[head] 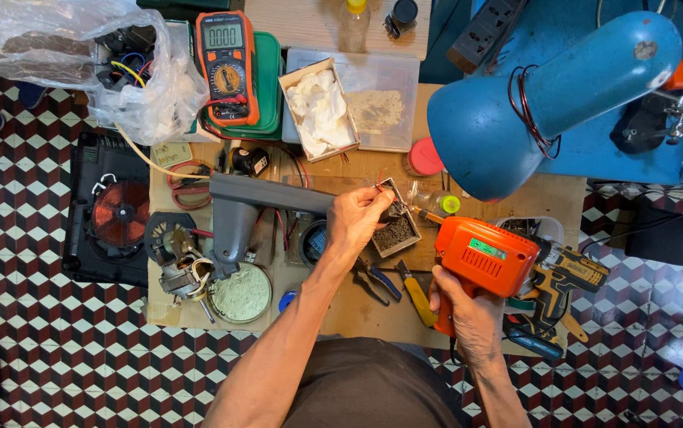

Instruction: The person manipulates small wires and components on a cluttered workbench, then uses a heat gun to apply heat to a small electronic part. The person continues to adjust the wires and components by hand.

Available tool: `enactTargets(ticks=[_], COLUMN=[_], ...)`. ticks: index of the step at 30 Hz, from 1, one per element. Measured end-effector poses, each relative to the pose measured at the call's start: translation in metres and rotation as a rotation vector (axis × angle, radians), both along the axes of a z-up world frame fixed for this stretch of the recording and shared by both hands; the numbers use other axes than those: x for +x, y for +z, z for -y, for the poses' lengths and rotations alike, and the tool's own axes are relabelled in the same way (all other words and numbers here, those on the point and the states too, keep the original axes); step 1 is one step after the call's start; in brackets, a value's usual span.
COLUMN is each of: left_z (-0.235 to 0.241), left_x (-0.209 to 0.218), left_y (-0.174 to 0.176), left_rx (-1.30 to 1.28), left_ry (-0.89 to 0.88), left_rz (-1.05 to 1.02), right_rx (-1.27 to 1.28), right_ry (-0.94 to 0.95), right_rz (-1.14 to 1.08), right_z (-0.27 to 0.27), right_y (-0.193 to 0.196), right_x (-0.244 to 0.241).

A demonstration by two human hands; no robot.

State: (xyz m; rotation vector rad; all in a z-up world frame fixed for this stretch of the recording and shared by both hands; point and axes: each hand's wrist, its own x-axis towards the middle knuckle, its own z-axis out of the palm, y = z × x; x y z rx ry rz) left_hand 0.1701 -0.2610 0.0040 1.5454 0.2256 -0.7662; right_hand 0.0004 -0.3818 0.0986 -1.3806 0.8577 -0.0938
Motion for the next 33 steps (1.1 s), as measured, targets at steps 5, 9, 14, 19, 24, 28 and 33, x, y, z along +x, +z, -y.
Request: enactTargets(ticks=[5, 9, 14, 19, 24, 28, 33], left_z=[-0.001, 0.000, -0.002, -0.004, -0.004, -0.005, -0.005], left_x=[-0.001, -0.002, -0.004, -0.004, -0.005, -0.005, -0.006], left_y=[0.003, 0.005, 0.006, 0.006, 0.005, 0.007, 0.010], left_rx=[-0.035, -0.006, -0.015, 0.013, 0.040, 0.023, 0.037], left_ry=[0.011, 0.015, 0.026, 0.011, 0.001, -0.019, -0.035], left_rz=[-0.013, -0.021, 0.017, 0.068, 0.107, 0.142, 0.150], right_rx=[0.006, -0.008, -0.015, -0.017, -0.004, -0.015, -0.039], right_ry=[0.000, 0.019, 0.024, 0.011, 0.001, 0.003, 0.015], right_rz=[-0.001, -0.024, -0.014, -0.021, -0.023, -0.029, -0.010], right_z=[0.001, 0.002, 0.001, -0.001, -0.003, -0.003, -0.003], right_y=[-0.004, -0.006, -0.004, 0.002, 0.009, 0.013, 0.013], right_x=[-0.004, -0.006, -0.006, -0.003, 0.000, 0.000, -0.003])
